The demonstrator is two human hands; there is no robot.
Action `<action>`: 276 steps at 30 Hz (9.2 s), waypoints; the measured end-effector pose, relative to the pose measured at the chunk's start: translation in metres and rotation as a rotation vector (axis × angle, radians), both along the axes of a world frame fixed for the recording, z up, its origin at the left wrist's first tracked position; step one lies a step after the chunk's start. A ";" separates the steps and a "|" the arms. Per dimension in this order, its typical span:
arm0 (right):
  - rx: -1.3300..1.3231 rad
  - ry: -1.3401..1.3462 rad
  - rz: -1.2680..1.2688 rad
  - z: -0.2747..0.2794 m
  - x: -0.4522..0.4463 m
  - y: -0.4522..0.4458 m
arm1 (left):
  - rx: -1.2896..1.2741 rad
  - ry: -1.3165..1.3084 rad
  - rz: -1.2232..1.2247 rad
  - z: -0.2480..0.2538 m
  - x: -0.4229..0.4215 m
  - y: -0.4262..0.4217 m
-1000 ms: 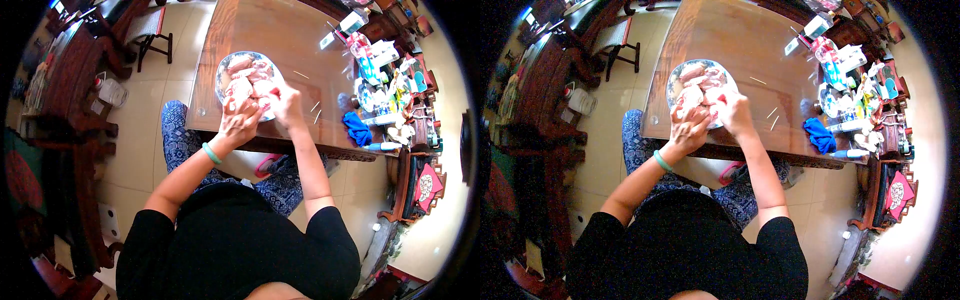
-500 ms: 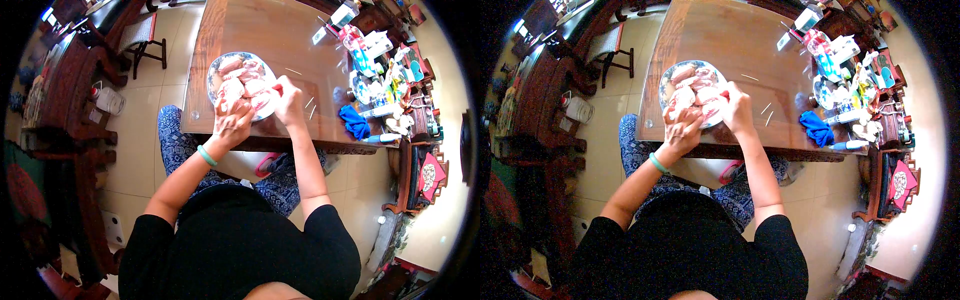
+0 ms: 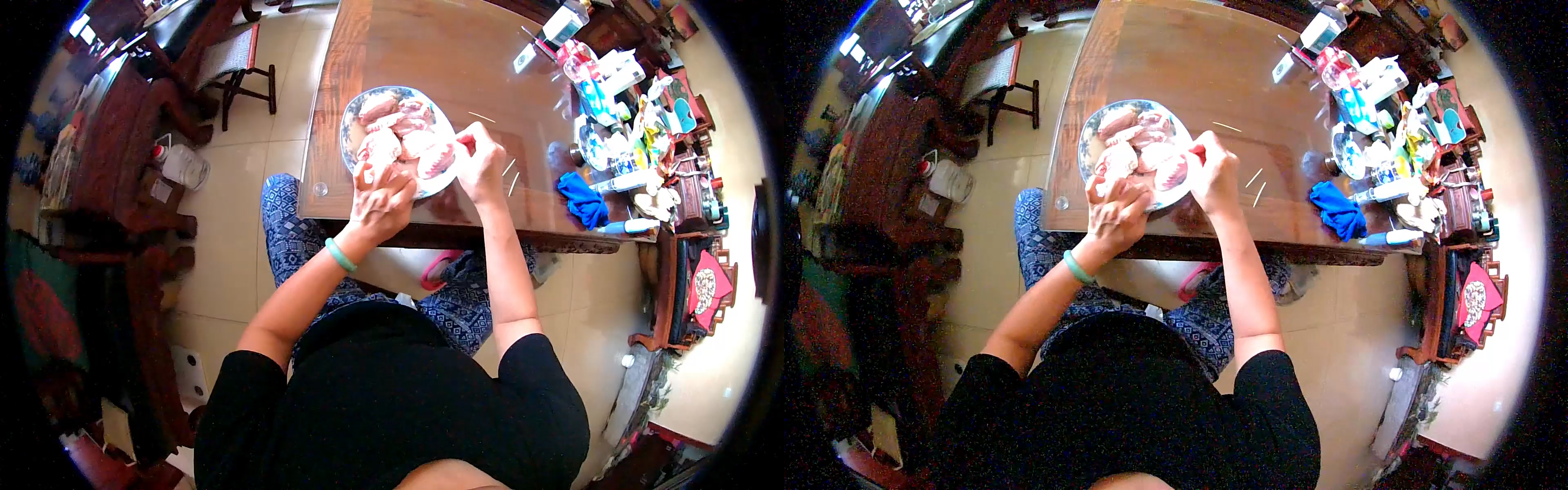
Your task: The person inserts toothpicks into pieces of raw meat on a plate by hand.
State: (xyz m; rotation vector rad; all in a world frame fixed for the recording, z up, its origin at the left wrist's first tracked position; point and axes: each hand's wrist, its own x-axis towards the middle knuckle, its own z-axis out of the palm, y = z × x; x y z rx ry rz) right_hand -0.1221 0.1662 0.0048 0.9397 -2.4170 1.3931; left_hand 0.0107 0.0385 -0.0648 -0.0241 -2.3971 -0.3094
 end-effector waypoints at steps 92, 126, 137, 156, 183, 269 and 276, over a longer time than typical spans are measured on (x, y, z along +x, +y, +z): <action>-0.253 -0.040 -0.079 -0.001 0.006 0.034 | 0.246 -0.360 -0.077 0.038 -0.062 -0.023; 0.035 0.110 0.160 -0.019 0.004 -0.018 | 0.005 -0.010 -0.150 0.013 -0.005 -0.010; 0.127 -0.023 0.137 -0.007 0.008 -0.018 | -0.002 0.029 -0.075 0.004 -0.004 -0.008; -0.014 -0.085 0.106 0.018 0.017 -0.012 | 0.069 0.042 -0.072 0.000 -0.002 -0.007; 0.071 -0.065 0.160 -0.011 0.022 -0.009 | 0.027 0.081 -0.057 -0.001 -0.003 -0.004; 0.094 0.085 0.161 -0.019 0.007 -0.020 | 0.084 0.020 -0.027 0.002 -0.003 -0.005; 0.070 0.002 0.136 -0.005 0.017 -0.014 | 0.073 0.056 0.013 0.006 -0.004 -0.004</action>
